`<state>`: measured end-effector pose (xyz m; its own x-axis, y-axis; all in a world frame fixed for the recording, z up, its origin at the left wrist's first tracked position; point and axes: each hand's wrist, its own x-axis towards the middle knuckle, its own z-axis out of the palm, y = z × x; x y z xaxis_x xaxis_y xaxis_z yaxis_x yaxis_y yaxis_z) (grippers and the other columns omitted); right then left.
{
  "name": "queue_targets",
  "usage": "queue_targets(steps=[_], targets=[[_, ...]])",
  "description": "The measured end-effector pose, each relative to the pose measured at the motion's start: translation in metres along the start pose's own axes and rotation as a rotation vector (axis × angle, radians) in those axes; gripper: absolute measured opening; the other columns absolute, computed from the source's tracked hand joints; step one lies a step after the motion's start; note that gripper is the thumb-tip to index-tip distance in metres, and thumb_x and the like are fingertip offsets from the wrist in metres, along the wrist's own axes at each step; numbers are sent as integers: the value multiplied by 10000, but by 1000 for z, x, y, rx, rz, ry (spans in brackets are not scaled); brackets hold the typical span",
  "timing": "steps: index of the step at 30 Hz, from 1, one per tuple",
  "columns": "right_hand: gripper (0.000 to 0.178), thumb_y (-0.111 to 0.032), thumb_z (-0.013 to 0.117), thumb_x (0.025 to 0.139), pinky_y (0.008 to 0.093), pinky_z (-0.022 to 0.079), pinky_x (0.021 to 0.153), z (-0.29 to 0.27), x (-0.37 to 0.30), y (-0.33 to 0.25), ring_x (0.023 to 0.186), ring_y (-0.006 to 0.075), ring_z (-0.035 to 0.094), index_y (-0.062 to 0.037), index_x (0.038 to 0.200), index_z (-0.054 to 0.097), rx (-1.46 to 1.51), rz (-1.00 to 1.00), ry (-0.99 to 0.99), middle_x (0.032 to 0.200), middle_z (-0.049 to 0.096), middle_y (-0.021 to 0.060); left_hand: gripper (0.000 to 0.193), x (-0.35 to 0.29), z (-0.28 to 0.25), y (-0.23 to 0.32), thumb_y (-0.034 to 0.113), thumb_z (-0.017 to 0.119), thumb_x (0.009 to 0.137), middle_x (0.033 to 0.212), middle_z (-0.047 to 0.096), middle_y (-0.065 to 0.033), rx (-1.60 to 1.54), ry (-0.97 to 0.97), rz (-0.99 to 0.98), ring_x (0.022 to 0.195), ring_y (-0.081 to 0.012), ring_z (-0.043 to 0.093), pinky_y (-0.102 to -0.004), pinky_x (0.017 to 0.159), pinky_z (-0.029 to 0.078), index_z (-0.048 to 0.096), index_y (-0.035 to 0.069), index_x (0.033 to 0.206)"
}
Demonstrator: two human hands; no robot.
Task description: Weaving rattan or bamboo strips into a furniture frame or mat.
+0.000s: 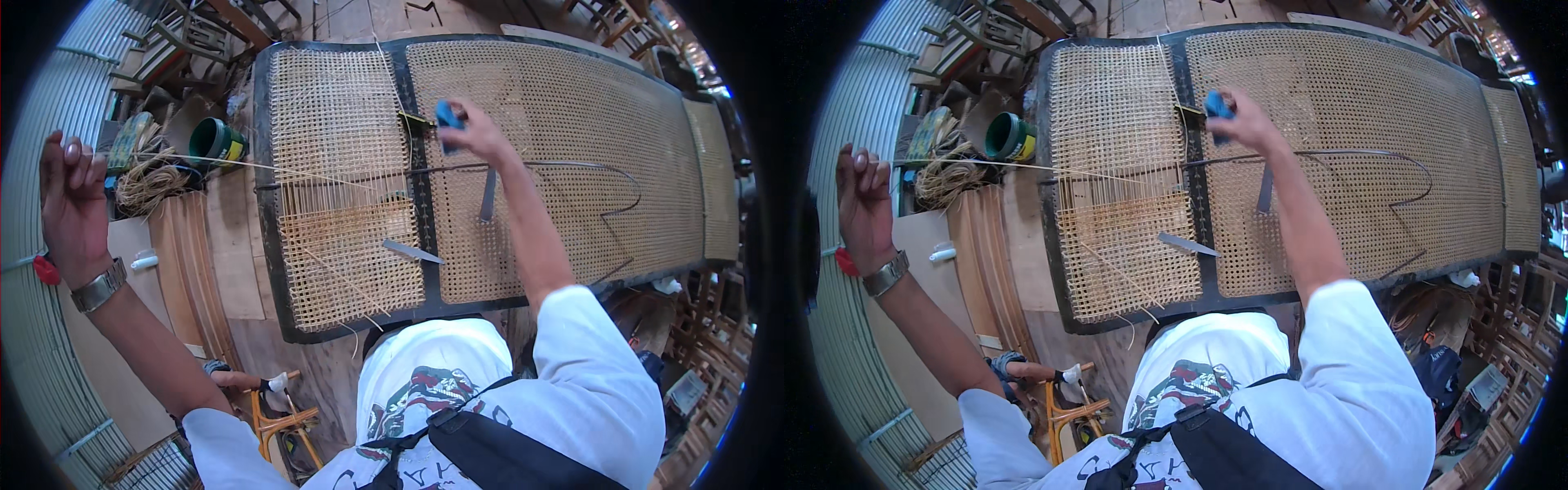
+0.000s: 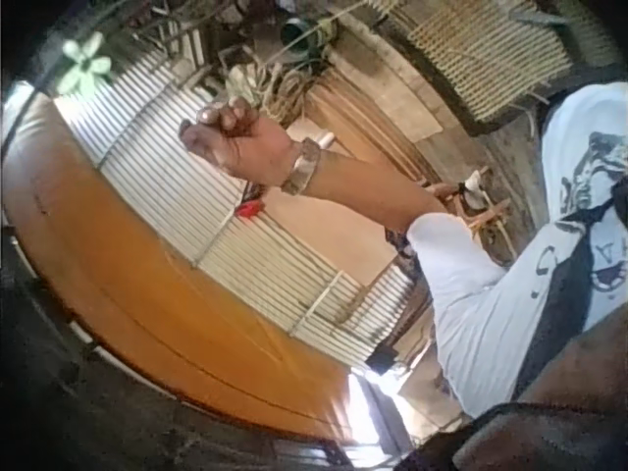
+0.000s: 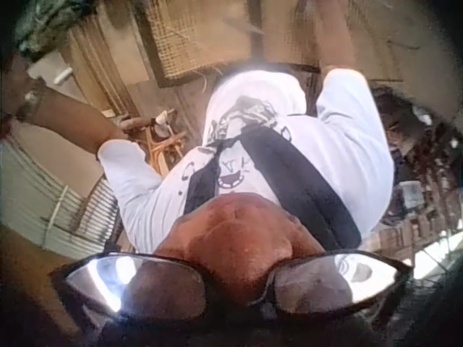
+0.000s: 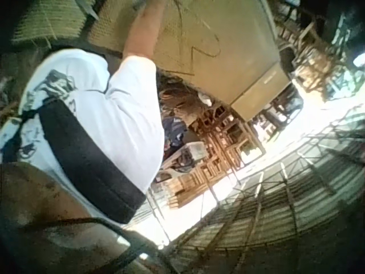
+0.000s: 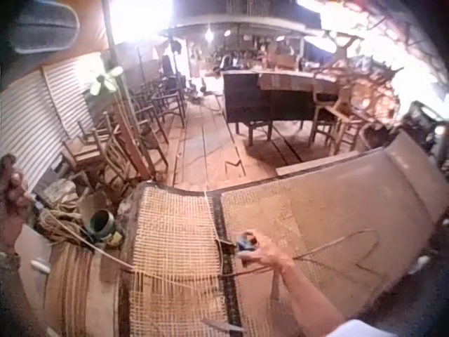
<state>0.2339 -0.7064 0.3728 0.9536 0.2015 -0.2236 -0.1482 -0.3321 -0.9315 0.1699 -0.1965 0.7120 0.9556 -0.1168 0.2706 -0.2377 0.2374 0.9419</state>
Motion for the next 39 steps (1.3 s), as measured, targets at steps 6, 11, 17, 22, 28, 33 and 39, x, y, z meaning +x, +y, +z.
queue_targets(steps=[6, 11, 17, 22, 28, 33, 39], targets=[[1004, -356, 863, 768, 422, 513, 989, 91, -107, 48, 1157, 350, 599, -31, 1553, 327, -433, -320, -210, 1266, 559, 226, 247, 31, 49, -9, 107, 565, 1032, 870, 513, -41, -128, -118, 42, 746, -100, 454, -277, 735, 402, 597, -35, 1231], [410, -286, 684, 917, 462, 523, 944, 138, -83, 27, 1115, 358, 614, -35, 1229, 595, -610, -22, -9, 1160, 629, 218, 225, 28, 136, -12, 99, 552, 1029, 886, 548, -58, -198, -357, 94, 745, -118, 465, -299, 768, 414, 608, -47, 1191], [207, -92, 492, 980, 451, 564, 768, 43, -103, 73, 868, 356, 715, -27, 1019, 685, -357, -141, 654, 945, 719, 208, 230, 29, 163, -115, 138, 557, 1030, 973, 666, -107, -151, 22, -20, 894, -136, 641, -286, 787, 513, 623, -33, 1169], [277, -13, 519, 970, 284, 533, 824, -88, -198, 7, 925, 148, 662, -6, 1202, 668, -246, -195, 546, 1027, 725, 81, 406, 7, 274, -319, 316, 464, 1047, 1158, 708, -113, 538, -454, 7, 1084, -261, 658, -408, 982, 513, 635, 38, 1289], [280, -5, 512, 1015, 271, 479, 987, -238, -323, -30, 1117, 146, 612, 14, 1255, 655, -153, -248, 805, 1234, 677, 100, 438, -58, 419, -325, 474, 568, 1018, 843, 741, -82, 417, -871, -116, 687, -180, 661, -349, 648, 522, 753, 81, 1070], [388, -291, 500, 1074, 331, 507, 942, -420, -459, 27, 1114, 185, 650, -14, 1290, 664, -544, 69, 1235, 1222, 706, 104, 263, -39, 278, -258, 336, 629, 1017, 832, 697, -13, -66, -597, -244, 672, -95, 594, -228, 578, 481, 745, 103, 1051], [516, -538, 526, 1003, 434, 520, 888, -445, -392, 134, 1011, 345, 682, -110, 1226, 706, -848, 477, 1267, 1114, 722, 172, 179, -107, -55, -103, 41, 552, 957, 684, 398, 46, -932, 83, 201, 603, -88, 323, -270, 584, 271, 538, 140, 809]])
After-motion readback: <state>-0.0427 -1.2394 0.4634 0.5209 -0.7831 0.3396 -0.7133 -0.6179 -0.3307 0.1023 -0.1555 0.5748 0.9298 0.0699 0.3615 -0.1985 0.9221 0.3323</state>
